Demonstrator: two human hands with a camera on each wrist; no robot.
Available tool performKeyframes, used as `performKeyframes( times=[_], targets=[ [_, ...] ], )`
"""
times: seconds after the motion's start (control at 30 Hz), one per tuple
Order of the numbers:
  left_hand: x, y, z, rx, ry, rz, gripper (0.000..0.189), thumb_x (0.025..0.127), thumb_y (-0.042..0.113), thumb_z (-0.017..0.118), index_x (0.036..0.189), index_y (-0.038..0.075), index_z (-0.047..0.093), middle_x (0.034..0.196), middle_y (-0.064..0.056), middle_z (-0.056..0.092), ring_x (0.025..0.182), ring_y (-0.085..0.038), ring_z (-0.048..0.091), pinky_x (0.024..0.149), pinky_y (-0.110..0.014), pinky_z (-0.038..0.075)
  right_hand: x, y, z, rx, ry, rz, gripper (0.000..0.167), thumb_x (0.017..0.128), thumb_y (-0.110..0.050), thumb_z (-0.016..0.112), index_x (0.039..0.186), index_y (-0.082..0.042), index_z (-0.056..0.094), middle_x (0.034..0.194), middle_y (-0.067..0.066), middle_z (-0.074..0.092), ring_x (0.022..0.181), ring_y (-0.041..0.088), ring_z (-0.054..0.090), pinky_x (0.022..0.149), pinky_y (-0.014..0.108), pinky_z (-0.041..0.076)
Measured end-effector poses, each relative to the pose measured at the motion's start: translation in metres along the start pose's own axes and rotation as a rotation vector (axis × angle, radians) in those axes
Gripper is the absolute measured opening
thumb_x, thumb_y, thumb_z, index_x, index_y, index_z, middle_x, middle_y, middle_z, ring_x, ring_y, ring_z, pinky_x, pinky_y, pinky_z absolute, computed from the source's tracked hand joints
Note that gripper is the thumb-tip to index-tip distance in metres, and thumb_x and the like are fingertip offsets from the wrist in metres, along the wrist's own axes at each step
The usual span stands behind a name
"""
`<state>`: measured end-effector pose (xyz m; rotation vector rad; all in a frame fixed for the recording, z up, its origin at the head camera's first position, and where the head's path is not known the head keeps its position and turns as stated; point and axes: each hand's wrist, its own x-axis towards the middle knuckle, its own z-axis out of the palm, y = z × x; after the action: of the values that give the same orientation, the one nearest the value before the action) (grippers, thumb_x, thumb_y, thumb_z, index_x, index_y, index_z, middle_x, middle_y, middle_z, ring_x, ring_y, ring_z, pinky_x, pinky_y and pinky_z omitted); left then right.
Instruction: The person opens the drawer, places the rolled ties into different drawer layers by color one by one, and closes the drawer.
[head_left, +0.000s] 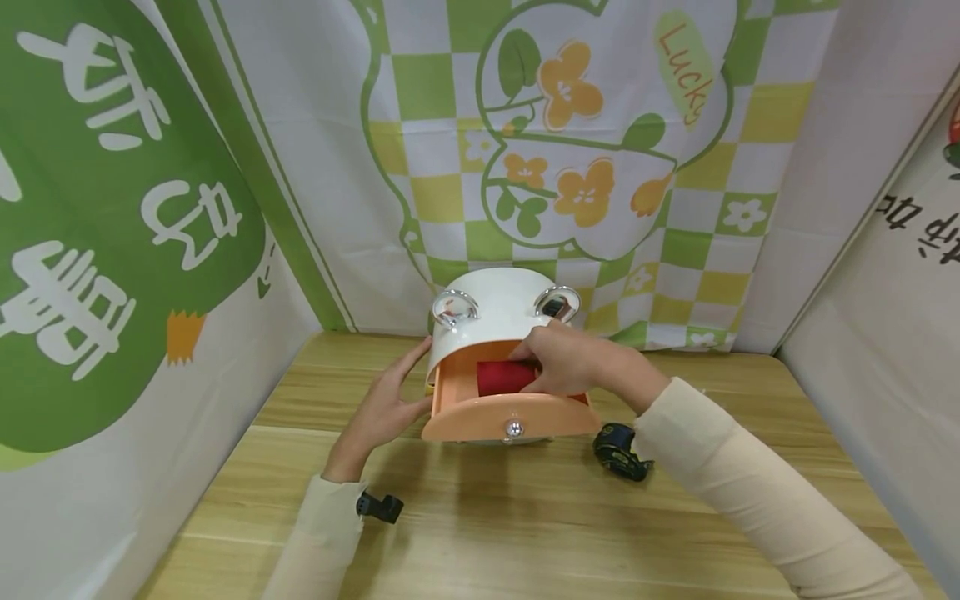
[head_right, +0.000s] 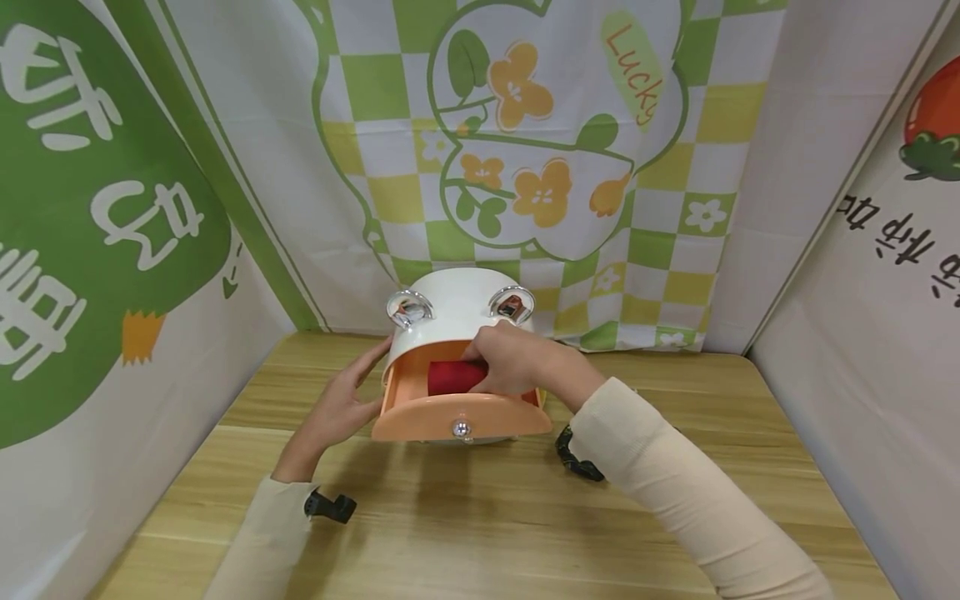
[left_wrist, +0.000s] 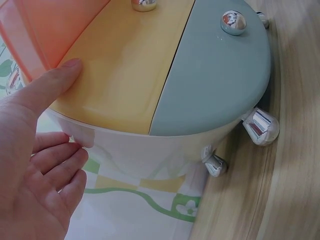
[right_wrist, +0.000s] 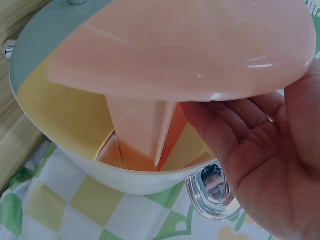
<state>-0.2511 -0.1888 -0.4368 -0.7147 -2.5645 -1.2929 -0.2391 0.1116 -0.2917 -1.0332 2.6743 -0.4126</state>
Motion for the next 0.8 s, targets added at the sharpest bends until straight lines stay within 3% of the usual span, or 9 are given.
performKeyframes(
  times=[0.3,0.53,0.67,0.8],
  targets=[
    [0.001,0.0,0.0,0.0,-0.002,0.0,0.089,0.093,0.018,0.083,0.167,0.018,0.034,0.172,-0.01,0.037,0.157,-0.038,0.036,0.127,-0.063,0.033,-0.012,0.003,-0.003,0.057,0.026,-0.028,0.043,0.093,-0.025,0.083,0.131,-0.007,0.075,0.114,0.001,0.081,0.091,0.007,0.071,0.083,0.026,0.061],
    [0.001,0.0,0.0,-0.001,-0.002,0.002,0.088,0.093,0.018,0.082,0.167,0.018,0.034,0.172,-0.01,0.037,0.157,-0.038,0.037,0.127,-0.063,0.033,-0.029,0.003,-0.014,0.084,0.087,0.002,0.053,0.093,-0.028,0.083,0.138,-0.003,0.07,0.136,0.012,0.073,0.12,0.023,0.074,0.101,0.04,0.062],
    [0.001,0.0,0.0,-0.004,-0.004,0.005,0.088,0.094,0.019,0.082,0.167,0.018,0.034,0.172,-0.01,0.037,0.158,-0.038,0.036,0.127,-0.063,0.032,-0.037,0.0,-0.018,0.09,0.166,0.0,0.041,0.093,-0.026,0.083,0.126,-0.003,0.077,0.123,0.012,0.079,0.11,0.023,0.078,0.096,0.04,0.064],
    [0.001,0.0,0.0,-0.005,-0.003,0.009,0.087,0.093,0.018,0.082,0.167,0.016,0.034,0.172,-0.011,0.037,0.157,-0.038,0.036,0.127,-0.063,0.032,-0.044,-0.004,-0.018,0.066,0.3,-0.06,0.024,0.092,-0.022,0.084,0.107,-0.004,0.081,0.099,0.006,0.082,0.087,0.014,0.079,0.079,0.031,0.066]
  ],
)
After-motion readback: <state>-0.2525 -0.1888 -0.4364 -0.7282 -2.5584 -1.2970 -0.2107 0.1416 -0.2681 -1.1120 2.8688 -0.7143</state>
